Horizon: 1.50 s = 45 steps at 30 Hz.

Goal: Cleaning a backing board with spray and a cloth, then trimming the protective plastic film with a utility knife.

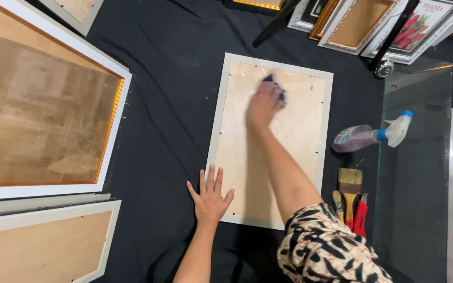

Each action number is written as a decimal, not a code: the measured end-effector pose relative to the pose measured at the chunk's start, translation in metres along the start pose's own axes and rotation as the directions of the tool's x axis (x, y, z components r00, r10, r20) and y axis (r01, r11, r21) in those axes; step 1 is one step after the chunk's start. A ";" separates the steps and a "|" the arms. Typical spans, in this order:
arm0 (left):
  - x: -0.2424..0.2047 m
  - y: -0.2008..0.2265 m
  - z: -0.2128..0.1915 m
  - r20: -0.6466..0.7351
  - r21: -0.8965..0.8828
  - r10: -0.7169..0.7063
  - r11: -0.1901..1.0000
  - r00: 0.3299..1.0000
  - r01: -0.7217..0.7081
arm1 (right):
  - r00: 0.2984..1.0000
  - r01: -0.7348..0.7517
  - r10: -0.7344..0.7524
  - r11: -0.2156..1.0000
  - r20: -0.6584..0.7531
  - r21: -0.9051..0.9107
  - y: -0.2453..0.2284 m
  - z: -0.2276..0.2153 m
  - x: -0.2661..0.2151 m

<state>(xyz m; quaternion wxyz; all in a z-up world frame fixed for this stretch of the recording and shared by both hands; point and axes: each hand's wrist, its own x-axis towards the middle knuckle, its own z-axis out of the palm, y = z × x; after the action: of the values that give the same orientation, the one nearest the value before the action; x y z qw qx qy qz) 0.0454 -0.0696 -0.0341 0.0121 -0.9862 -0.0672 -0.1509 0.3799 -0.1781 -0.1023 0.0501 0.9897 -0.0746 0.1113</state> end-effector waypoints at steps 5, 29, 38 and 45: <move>-0.001 -0.001 0.003 0.000 -0.008 -0.011 1.000 1.000 0.011 | 0.834 0.551 -0.529 0.783 -0.157 0.289 -0.038 -0.007 -0.030; 0.000 0.000 0.001 0.135 -0.006 -0.012 1.000 0.991 0.013 | 0.922 0.312 -0.382 0.835 0.068 0.453 0.041 -0.023 0.084; 0.003 -0.002 -0.003 0.140 0.024 0.025 0.999 0.990 -0.028 | 0.962 -0.272 0.254 0.922 0.101 0.275 0.122 0.045 0.108; -0.001 -0.002 0.011 0.063 0.014 0.028 0.999 0.998 -0.029 | 0.884 0.442 -0.465 0.812 -0.036 0.381 -0.083 0.002 0.002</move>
<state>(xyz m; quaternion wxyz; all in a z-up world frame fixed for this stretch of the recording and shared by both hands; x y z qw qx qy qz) 0.0472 -0.0678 -0.0446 0.0193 -0.9912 -0.0547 -0.1194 0.3952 -0.0966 -0.1112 -0.1189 0.9723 0.1851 0.0791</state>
